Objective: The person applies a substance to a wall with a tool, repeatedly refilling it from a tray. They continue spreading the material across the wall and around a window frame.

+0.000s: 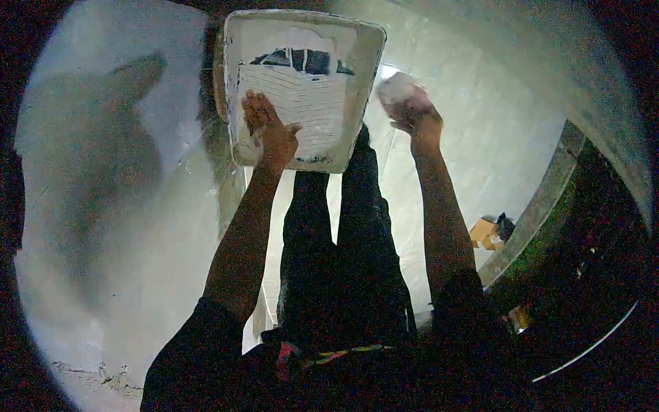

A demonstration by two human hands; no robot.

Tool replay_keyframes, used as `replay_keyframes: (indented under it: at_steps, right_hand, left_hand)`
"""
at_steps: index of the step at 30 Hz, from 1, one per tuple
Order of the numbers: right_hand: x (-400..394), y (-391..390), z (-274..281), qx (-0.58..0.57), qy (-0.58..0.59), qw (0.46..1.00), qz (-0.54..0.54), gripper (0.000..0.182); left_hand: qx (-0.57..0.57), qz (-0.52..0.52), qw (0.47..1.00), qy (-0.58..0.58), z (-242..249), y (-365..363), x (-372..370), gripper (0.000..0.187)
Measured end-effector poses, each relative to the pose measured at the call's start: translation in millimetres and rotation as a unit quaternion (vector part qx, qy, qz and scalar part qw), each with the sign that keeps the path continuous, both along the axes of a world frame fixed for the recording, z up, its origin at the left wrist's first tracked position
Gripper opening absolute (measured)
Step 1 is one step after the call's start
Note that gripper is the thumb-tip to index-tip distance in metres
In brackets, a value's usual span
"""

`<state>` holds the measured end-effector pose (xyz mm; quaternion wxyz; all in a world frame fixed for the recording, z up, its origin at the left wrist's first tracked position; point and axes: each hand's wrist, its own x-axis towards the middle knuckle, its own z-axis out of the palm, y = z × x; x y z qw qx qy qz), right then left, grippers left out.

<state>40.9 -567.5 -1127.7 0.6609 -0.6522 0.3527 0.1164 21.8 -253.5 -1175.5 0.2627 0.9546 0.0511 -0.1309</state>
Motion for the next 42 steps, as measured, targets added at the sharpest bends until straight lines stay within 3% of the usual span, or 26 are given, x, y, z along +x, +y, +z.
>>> replay_keyframes:
  at_steps: [2, 4, 6, 7, 8, 10, 14, 19, 20, 24, 28, 29, 31, 32, 34, 35, 36, 38, 39, 42]
  right_hand:
    - [-8, -20, 1, 0.011, 0.061, 0.987, -0.151, 0.035]
    - [-6, -17, 12, -0.044, 0.033, 0.989, -0.140, 0.037]
    - [5, 1, 35, -0.152, -0.095, 0.983, 0.038, 0.032]
    - [12, 17, 45, -0.287, -0.132, 0.937, 0.150, 0.028]
    - [24, 32, 45, -0.346, -0.272, 0.875, 0.201, 0.050]
    - [48, 60, 71, -0.549, -0.275, 0.707, 0.352, 0.057]
    - [19, 65, 37, -0.642, -0.189, 0.597, 0.443, 0.076]
    - [-30, 100, 62, -0.476, -0.190, 0.695, 0.505, 0.058]
    - [-23, 114, 70, -0.443, -0.149, 0.728, 0.501, 0.057]
    - [35, 150, 30, -0.411, -0.254, 0.766, 0.423, 0.053]
    - [113, 182, -3, -0.446, -0.385, 0.687, 0.426, 0.056]
    - [120, 185, -16, -0.445, -0.383, 0.689, 0.424, 0.056]
    - [122, 194, -33, -0.490, -0.400, 0.641, 0.434, 0.055]
    - [112, 197, -37, -0.489, -0.399, 0.642, 0.435, 0.055]
    - [88, 203, -30, -0.494, -0.247, 0.670, 0.496, 0.058]
    - [71, 204, -41, -0.520, -0.331, 0.655, 0.437, 0.055]
    - [70, 204, -30, -0.520, -0.336, 0.652, 0.439, 0.055]
    - [65, 201, -8, -0.478, -0.234, 0.677, 0.508, 0.050]
    - [72, 198, -18, -0.466, -0.306, 0.687, 0.467, 0.046]
    - [117, 206, -2, -0.477, -0.310, 0.680, 0.464, 0.046]
  left_hand:
    - [0.019, -0.006, 1.000, 0.000, -2, -1, 0, 0.114]
    - [0.018, -0.008, 1.000, -0.003, -3, 0, 2, 0.115]
    - [0.019, -0.008, 1.000, 0.011, -2, 0, -4, 0.115]
    - [0.025, -0.009, 1.000, 0.010, -1, -1, -4, 0.115]
    - [0.032, -0.009, 0.999, 0.002, -1, -1, 0, 0.114]
    - [0.022, -0.009, 1.000, -0.009, -2, 0, -1, 0.114]
    - [0.026, -0.005, 1.000, 0.004, 2, -1, -1, 0.116]
    - [0.022, -0.006, 1.000, 0.021, 7, 0, 3, 0.118]
    - [0.022, -0.006, 0.999, 0.028, 7, 0, 3, 0.117]
    - [0.025, 0.000, 0.999, 0.032, 9, -1, 3, 0.114]
    - [0.016, -0.001, 0.998, -0.053, -6, 0, -4, 0.112]
    - [-0.007, 0.001, 0.997, -0.077, -8, 1, -4, 0.111]
    - [0.001, -0.003, 0.998, -0.063, -3, 2, -3, 0.111]
    - [0.007, -0.005, 0.999, -0.049, 1, 1, -2, 0.110]
    - [0.012, -0.003, 0.999, -0.046, -3, 1, -2, 0.110]
    - [0.017, 0.000, 0.999, -0.044, -4, 1, -2, 0.111]
    - [0.018, 0.006, 0.999, -0.047, -6, 1, -1, 0.111]
    - [0.035, -0.001, 0.999, -0.041, -9, 0, -4, 0.112]
    - [0.035, -0.001, 0.999, -0.041, -6, 0, -3, 0.112]
    - [0.005, 0.006, 1.000, -0.011, 4, 0, 1, 0.112]
